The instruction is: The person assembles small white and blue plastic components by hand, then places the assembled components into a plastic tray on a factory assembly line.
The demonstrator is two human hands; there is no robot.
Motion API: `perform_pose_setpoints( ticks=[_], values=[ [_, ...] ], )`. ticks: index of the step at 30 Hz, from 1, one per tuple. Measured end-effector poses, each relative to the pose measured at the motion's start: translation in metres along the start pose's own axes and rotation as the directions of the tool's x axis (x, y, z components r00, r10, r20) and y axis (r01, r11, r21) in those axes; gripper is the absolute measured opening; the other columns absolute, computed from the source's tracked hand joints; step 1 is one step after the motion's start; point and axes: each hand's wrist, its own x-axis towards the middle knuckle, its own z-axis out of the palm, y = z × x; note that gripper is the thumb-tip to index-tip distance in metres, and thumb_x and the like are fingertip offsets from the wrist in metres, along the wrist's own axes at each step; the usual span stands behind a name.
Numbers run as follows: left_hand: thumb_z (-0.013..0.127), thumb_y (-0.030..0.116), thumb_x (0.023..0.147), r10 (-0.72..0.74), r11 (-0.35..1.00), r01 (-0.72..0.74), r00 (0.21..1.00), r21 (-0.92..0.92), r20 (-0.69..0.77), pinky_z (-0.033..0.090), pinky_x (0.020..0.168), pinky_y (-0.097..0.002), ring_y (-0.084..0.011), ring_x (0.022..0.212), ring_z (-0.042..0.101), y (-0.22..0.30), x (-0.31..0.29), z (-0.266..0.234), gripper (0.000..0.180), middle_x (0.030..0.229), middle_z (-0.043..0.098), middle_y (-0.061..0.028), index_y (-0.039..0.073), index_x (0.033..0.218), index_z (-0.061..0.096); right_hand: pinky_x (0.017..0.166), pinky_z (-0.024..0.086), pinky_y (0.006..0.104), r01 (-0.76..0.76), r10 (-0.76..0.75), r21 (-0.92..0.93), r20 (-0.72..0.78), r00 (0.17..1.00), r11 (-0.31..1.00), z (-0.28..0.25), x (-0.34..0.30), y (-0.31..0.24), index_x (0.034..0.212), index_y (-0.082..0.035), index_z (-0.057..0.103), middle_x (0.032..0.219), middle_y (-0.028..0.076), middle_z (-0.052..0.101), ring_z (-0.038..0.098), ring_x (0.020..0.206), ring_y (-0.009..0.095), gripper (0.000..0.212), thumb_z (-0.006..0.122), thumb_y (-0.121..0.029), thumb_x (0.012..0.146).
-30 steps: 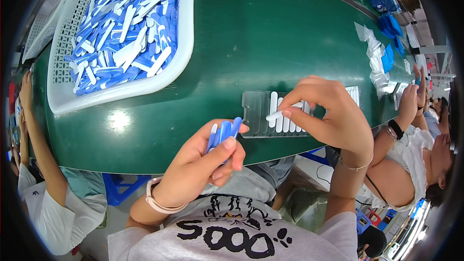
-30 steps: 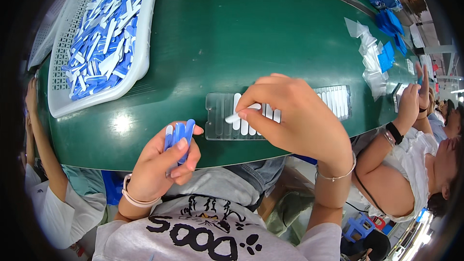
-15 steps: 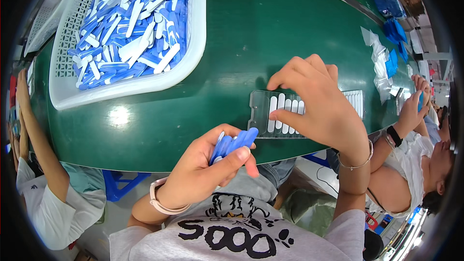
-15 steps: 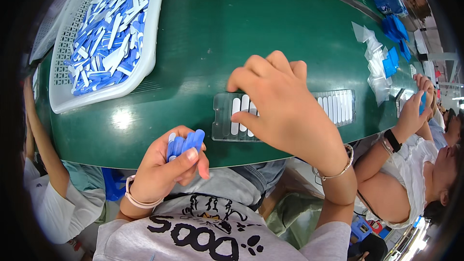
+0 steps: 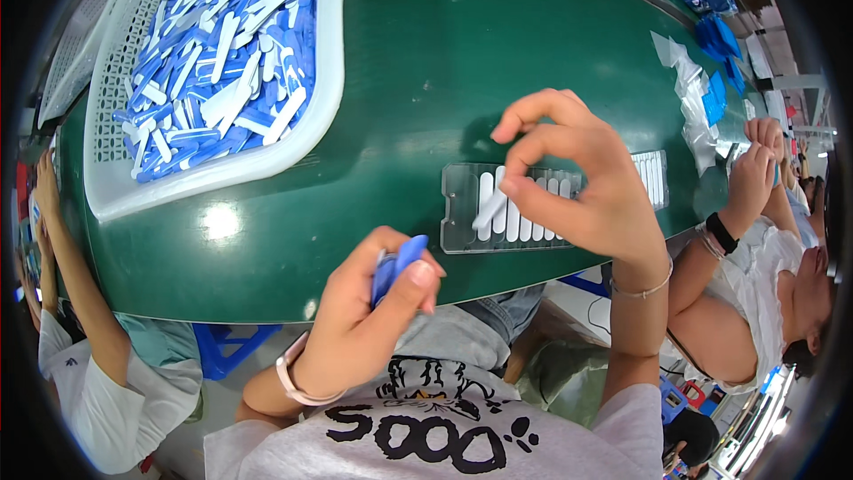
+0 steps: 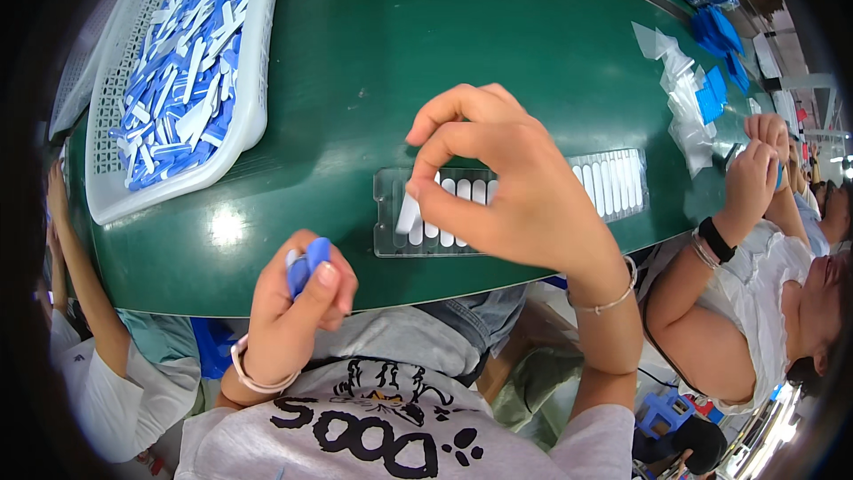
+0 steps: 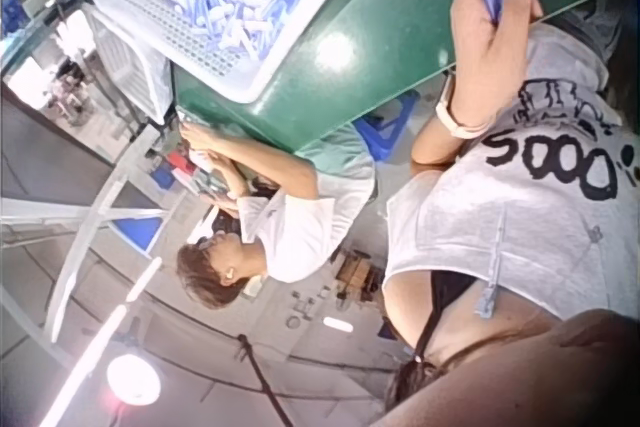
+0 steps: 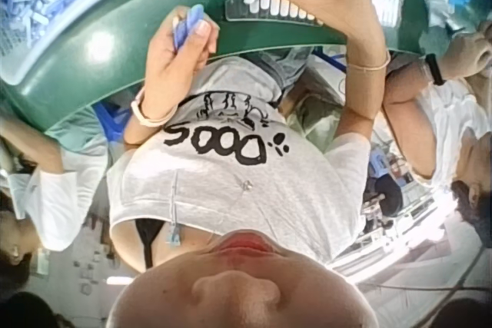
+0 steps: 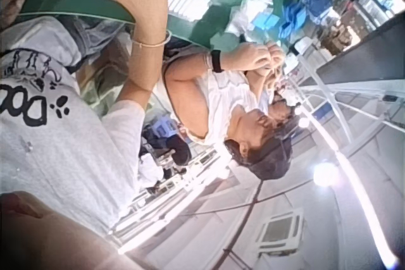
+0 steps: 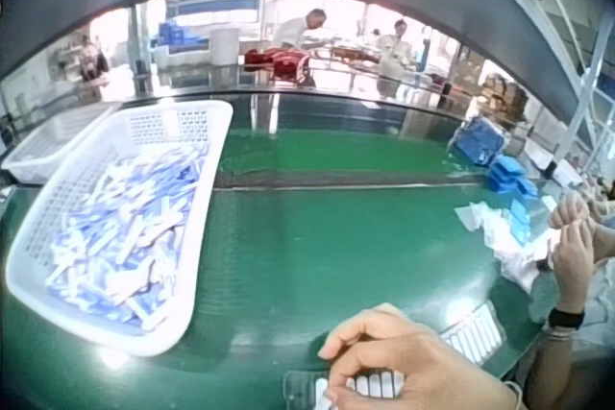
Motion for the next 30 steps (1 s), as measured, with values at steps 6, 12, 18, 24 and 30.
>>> perform_pose_setpoints(
  ticks=[6,12,18,24,30],
  values=[
    [0.064,-0.002,0.075,0.643,0.418,-0.560,0.738,0.715,0.203,0.050,0.057,-0.0273,-0.0222,0.071,0.064,-0.007,0.007,-0.004,0.021,0.115,0.059,-0.0191,0.002,0.091,0.051,0.087,0.036,0.0341,0.001,0.006,-0.243,0.030,1.000,0.970,0.013,0.008,0.001,0.070,-0.007,0.061,0.098,0.001,0.054,0.047,0.095,0.021,0.009,0.070,-0.009,0.068],
    [0.063,-0.004,0.070,0.452,0.205,-0.569,0.776,0.796,0.439,0.049,0.051,-0.0280,-0.0222,0.067,0.064,-0.005,0.020,-0.001,0.023,0.120,0.057,-0.0210,0.002,0.087,0.048,0.087,0.033,0.0338,-0.095,0.087,-0.237,-0.042,0.995,0.967,0.018,-0.002,0.006,0.071,-0.008,0.063,0.096,0.001,0.053,0.047,0.093,0.021,0.009,0.071,-0.012,0.069],
    [0.060,0.002,0.070,0.267,-0.092,-0.566,0.778,0.819,0.568,0.046,0.043,-0.0255,-0.0125,0.048,0.056,0.001,0.022,-0.006,0.014,0.124,0.055,-0.0188,0.002,0.075,0.047,0.086,0.032,0.0345,-0.130,0.100,-0.297,-0.113,0.988,0.946,0.018,-0.010,0.001,0.078,-0.009,0.065,0.096,0.001,0.054,0.047,0.094,0.022,0.013,0.073,-0.013,0.069],
    [0.059,0.005,0.072,0.211,-0.222,-0.562,0.770,0.797,0.602,0.043,0.041,-0.0229,-0.0084,0.043,0.049,0.002,0.020,0.002,0.013,0.126,0.052,-0.0215,0.002,0.072,0.045,0.087,0.030,0.0328,-0.192,0.173,-0.249,-0.096,0.980,0.949,0.011,-0.021,0.006,0.087,-0.010,0.066,0.094,0.000,0.060,0.049,0.096,0.020,0.020,0.074,-0.015,0.069],
    [0.057,0.013,0.076,0.206,-0.362,-0.492,0.786,0.792,0.583,0.032,0.036,-0.0190,-0.0064,0.040,0.034,-0.011,0.007,0.009,0.018,0.129,0.050,-0.0206,0.008,0.066,0.043,0.087,0.028,0.0328,-0.193,0.190,-0.275,-0.037,0.981,0.942,0.011,-0.024,0.001,0.094,-0.012,0.065,0.093,-0.001,0.060,0.048,0.096,0.019,0.025,0.072,-0.016,0.071]
  ],
)
